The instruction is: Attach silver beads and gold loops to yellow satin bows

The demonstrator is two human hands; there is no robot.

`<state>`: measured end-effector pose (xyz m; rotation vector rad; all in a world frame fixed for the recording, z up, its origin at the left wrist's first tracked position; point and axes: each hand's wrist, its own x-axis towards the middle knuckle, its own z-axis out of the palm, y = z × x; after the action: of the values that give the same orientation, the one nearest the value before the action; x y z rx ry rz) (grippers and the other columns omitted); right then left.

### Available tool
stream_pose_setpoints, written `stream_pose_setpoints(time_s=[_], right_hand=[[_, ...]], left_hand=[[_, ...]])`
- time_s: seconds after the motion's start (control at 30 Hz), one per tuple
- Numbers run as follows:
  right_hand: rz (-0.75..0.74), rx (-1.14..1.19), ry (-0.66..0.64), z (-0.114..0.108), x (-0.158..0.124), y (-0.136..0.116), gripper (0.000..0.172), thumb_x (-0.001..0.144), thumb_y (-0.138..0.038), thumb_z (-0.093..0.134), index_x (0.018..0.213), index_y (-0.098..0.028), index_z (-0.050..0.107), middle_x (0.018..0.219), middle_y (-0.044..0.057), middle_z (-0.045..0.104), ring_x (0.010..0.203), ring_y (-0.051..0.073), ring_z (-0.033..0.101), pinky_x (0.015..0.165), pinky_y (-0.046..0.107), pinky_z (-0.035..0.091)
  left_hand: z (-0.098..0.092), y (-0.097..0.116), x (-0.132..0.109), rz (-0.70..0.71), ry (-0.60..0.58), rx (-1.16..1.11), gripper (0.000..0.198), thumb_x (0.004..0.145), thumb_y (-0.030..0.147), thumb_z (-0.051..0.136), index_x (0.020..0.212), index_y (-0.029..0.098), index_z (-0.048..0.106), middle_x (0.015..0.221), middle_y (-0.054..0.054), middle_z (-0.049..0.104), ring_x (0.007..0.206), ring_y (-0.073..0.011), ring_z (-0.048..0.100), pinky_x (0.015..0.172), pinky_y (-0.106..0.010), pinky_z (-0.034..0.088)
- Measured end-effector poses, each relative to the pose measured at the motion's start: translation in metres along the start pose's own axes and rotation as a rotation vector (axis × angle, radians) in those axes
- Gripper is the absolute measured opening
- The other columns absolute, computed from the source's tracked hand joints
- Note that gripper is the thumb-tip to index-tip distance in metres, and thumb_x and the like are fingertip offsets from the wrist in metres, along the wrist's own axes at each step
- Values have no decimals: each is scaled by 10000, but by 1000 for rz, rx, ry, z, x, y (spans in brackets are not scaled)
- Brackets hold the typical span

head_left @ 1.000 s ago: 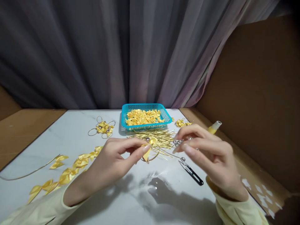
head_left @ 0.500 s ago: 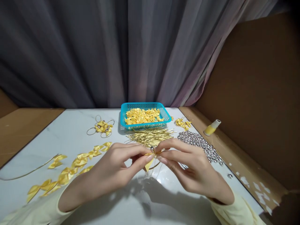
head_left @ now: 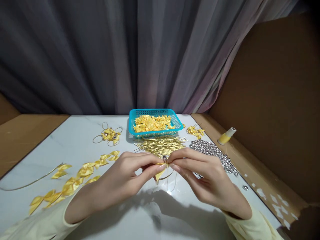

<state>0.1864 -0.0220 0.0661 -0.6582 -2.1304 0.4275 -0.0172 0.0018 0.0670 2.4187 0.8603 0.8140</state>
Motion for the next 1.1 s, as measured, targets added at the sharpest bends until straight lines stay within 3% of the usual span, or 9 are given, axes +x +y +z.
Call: stream_pose_setpoints(time_s=[0.43, 0.63, 0.8, 0.93, 1.1], right_hand=[[29, 21, -15, 1, 1, 1, 187, 849, -11, 448, 905, -53, 621, 920, 130, 610, 820, 143, 574, 723, 251, 478], [136, -88, 150, -4, -1, -3, 138, 829, -65, 509, 761, -93, 625, 828, 89, 590, 712, 121, 556, 657, 235, 441], [231, -153, -34, -7, -5, -5, 290, 822, -102, 480, 538, -149, 444, 488, -46, 334, 440, 66, 307, 452, 222, 241], [272, -157, -134, -1, -6, -1, 319, 740, -36, 453, 528, -172, 257, 487, -61, 239, 438, 58, 238, 462, 229, 187], [262, -135, -152, 1, -7, 3, 296, 693, -17, 431, 548, -179, 229, 494, -62, 240, 439, 59, 217, 463, 232, 172]], left_hand=[[-1, 0, 3, -145, -59, -24, 201, 876, 275, 490, 752, 178, 616, 613, 47, 585, 537, -79, 478, 535, -195, 368], [-1, -2, 7, -298, -3, -121, 201, 856, 303, 506, 768, 181, 639, 652, 30, 623, 595, -100, 536, 545, -201, 391], [0, -1, 8, -317, 28, -296, 176, 836, 290, 544, 741, 182, 645, 648, 32, 647, 562, -81, 527, 515, -167, 396], [0, 2, 10, -384, -1, -403, 188, 838, 287, 540, 728, 172, 641, 621, 28, 639, 475, -61, 436, 430, -145, 358], [2, 5, 9, -423, 11, -477, 213, 833, 311, 540, 719, 161, 639, 595, 16, 620, 466, -67, 401, 400, -147, 337]])
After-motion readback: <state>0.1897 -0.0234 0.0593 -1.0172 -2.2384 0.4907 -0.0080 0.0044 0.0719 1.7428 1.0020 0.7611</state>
